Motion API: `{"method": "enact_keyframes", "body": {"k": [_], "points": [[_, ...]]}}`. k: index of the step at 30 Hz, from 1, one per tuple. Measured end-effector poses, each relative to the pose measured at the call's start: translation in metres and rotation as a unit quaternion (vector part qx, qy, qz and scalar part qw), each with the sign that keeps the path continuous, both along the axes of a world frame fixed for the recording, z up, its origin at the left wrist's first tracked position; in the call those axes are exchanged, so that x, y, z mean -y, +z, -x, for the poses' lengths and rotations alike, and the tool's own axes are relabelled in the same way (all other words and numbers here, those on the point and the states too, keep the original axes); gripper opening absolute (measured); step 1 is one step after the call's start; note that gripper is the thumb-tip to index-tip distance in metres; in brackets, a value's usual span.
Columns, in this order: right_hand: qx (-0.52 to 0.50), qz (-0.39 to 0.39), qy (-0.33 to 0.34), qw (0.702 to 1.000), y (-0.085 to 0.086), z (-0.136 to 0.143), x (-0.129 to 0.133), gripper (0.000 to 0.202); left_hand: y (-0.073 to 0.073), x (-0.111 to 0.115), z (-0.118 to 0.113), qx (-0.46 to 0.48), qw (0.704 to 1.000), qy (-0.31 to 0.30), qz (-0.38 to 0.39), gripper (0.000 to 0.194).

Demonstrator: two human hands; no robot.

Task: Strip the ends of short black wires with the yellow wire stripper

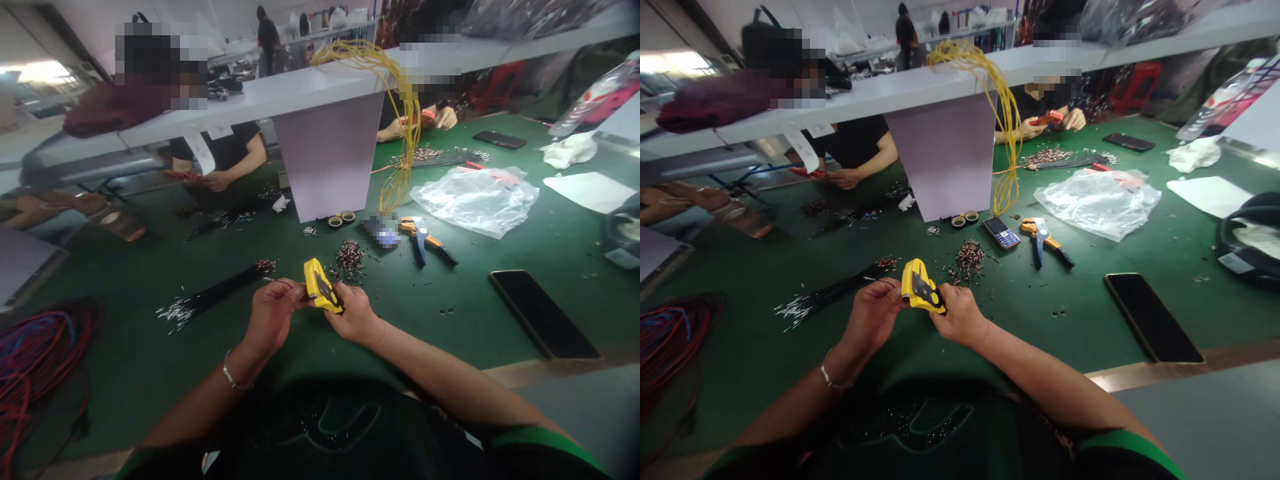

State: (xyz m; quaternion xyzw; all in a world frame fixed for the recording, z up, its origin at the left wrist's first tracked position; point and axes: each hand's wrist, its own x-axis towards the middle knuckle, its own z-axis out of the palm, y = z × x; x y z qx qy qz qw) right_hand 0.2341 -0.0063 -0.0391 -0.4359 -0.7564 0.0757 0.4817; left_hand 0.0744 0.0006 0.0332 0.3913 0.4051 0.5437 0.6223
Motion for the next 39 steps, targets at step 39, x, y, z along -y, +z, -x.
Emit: {"method": "enact_keyframes", "body": {"k": [39], "points": [[-0.506,0.401,0.270,0.715,0.016,-0.011,-0.010,0.028,-0.037,-0.023,0.003,-0.052,0.989,-0.092,0.101,0.018]]}}
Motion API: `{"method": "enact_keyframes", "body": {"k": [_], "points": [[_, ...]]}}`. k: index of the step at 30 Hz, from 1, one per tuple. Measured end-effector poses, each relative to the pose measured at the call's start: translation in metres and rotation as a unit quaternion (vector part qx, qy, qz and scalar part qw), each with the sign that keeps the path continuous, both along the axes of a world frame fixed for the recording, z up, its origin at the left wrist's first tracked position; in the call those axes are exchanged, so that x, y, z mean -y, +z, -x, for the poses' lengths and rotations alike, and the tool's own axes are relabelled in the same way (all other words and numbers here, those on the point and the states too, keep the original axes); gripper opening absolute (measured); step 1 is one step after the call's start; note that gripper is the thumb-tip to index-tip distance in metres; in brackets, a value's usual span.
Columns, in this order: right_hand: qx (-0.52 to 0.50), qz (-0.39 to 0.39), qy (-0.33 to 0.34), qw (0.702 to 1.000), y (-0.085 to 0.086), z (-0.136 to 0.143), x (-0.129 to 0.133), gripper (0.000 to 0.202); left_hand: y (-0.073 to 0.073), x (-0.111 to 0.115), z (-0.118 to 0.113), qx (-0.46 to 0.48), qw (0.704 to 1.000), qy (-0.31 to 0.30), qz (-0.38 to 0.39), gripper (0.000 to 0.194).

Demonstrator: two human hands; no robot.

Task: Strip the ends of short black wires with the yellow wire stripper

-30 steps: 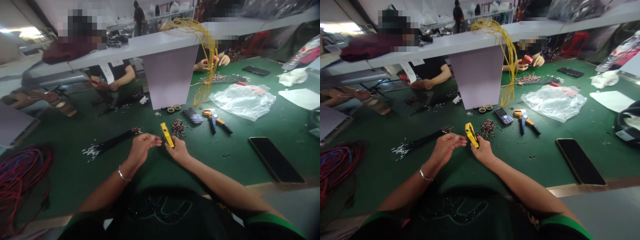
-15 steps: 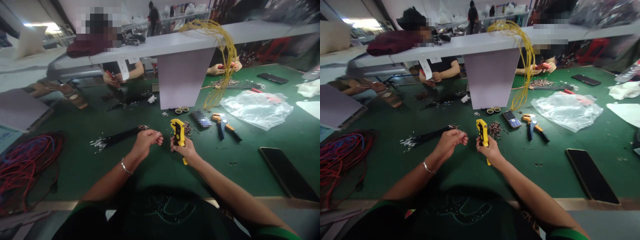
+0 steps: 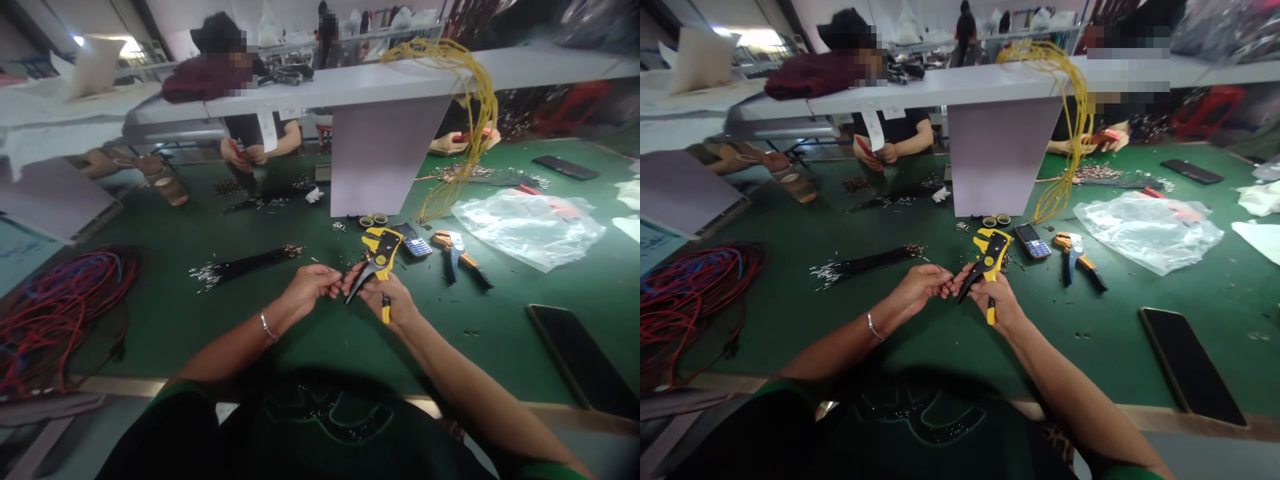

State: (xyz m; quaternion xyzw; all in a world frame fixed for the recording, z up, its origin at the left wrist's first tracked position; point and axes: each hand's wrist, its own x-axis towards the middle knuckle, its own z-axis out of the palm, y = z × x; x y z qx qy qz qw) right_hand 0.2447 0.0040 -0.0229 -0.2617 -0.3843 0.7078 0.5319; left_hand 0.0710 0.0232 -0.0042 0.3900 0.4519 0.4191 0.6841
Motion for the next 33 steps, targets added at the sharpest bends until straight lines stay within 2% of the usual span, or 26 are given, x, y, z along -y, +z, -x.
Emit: {"method": "enact_keyframes", "body": {"k": [8,16,21,28,33], "points": [[0.009,-0.019,-0.006,1.000,0.004,-0.005,-0.002,0.028,0.000,-0.001,0.005,0.026,0.999,0.024,0.003,0.014],[0.008,-0.047,0.010,0.999,0.009,-0.004,-0.001,0.030,0.003,-0.007,0.005,0.132,0.989,0.008,0.070,0.006],[0.005,-0.060,0.011,0.998,0.007,-0.001,0.000,0.032,0.012,0.000,0.010,0.093,0.995,0.019,-0.015,0.013],[0.078,-0.110,0.036,0.990,-0.003,0.002,0.006,0.038,0.043,0.017,0.025,0.002,0.983,0.136,-0.123,0.021],[0.126,-0.121,0.050,0.983,-0.013,0.014,0.017,0.036,0.055,0.030,0.036,-0.027,0.974,0.154,-0.165,0.020]]}}
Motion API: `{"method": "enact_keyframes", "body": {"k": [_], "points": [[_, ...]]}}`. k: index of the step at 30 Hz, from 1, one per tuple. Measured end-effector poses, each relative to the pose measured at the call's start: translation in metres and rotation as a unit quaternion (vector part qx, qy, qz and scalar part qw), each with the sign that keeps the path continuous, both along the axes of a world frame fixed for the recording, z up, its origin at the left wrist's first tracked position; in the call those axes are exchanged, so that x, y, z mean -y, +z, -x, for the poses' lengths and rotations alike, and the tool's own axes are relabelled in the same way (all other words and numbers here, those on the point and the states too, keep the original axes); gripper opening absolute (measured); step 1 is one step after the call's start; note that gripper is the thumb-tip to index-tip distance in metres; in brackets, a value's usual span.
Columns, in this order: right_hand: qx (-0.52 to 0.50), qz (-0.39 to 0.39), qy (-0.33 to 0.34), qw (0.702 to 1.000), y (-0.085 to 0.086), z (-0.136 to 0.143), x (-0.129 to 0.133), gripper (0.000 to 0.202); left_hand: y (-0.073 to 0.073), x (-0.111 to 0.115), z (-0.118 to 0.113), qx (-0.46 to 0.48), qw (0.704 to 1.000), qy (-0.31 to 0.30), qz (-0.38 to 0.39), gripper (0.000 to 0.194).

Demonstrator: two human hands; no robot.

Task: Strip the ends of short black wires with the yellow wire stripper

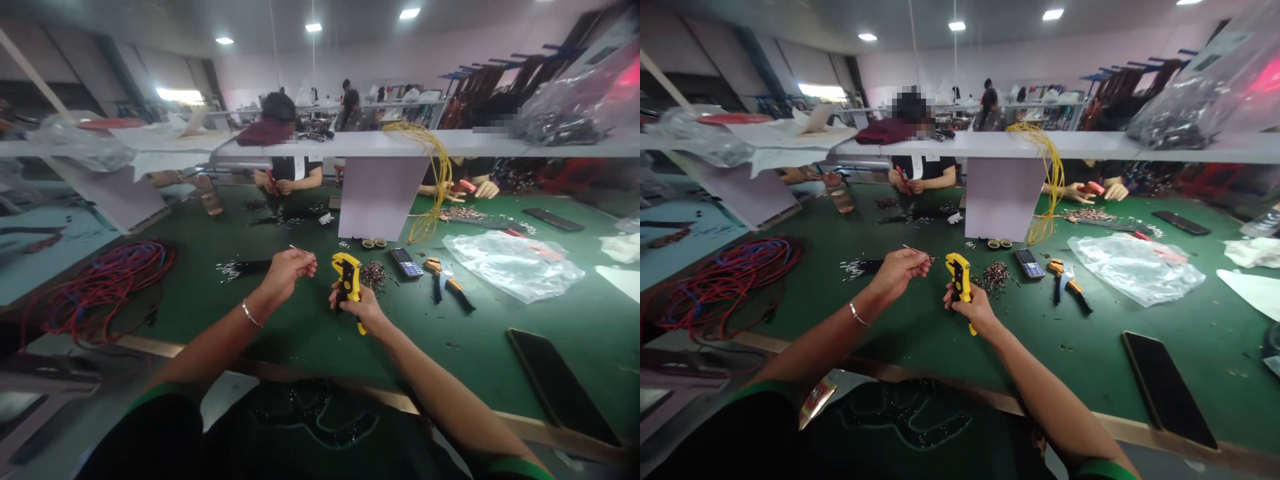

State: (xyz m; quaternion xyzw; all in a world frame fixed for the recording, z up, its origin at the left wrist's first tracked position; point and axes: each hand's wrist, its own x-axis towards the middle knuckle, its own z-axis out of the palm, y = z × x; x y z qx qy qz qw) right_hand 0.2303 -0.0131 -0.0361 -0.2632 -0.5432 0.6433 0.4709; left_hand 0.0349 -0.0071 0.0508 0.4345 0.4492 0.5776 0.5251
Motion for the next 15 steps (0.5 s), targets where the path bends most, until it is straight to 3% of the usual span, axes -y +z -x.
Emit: {"method": "enact_keyframes", "body": {"k": [6,15], "points": [[0.073,0.023,0.026,0.997,-0.012,0.012,0.003,0.038,-0.002,0.008,0.019,0.005,1.000,0.026,0.006,0.017],[0.095,0.065,0.053,0.992,-0.010,0.008,0.000,0.047,-0.016,0.015,0.039,0.015,0.998,0.046,0.033,0.016]]}}
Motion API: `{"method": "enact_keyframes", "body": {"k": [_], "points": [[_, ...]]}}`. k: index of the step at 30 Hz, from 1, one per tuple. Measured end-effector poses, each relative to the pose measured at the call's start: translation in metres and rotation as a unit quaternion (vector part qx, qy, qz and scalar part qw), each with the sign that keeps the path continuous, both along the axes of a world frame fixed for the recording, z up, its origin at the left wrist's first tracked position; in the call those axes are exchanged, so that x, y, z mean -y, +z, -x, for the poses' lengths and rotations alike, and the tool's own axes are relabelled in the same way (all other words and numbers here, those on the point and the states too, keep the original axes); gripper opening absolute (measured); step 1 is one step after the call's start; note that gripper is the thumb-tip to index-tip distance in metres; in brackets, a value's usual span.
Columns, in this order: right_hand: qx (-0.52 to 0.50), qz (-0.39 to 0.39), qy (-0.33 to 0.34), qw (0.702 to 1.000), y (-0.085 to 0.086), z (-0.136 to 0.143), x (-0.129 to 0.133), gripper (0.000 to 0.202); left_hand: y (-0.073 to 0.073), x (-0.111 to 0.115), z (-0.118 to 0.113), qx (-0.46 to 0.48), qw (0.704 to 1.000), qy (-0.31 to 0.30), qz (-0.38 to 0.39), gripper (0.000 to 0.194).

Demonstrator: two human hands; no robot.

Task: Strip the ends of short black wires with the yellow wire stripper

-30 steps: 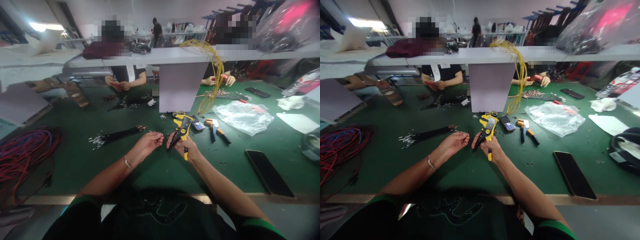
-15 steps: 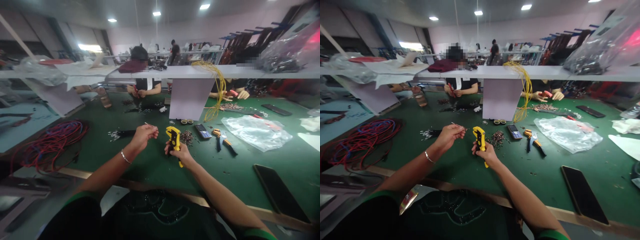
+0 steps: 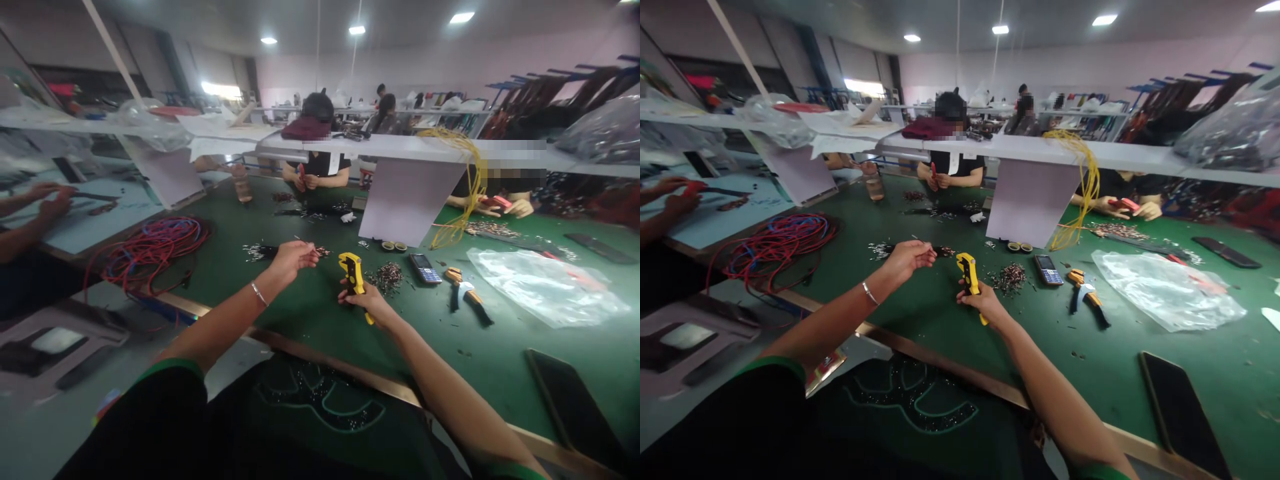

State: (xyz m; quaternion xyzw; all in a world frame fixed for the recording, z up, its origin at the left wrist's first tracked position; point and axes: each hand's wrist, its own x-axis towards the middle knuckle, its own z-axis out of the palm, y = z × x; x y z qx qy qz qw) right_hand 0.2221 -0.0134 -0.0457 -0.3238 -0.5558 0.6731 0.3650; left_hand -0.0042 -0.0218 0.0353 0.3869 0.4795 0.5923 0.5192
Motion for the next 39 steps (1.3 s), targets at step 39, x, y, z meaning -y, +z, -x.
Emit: {"method": "enact_keyframes", "body": {"k": [39], "points": [[-0.101,0.058,0.069,0.991,0.039,-0.007,0.001,0.047,0.023,-0.033,-0.050,0.073,0.996,-0.046,0.021,0.020]]}}
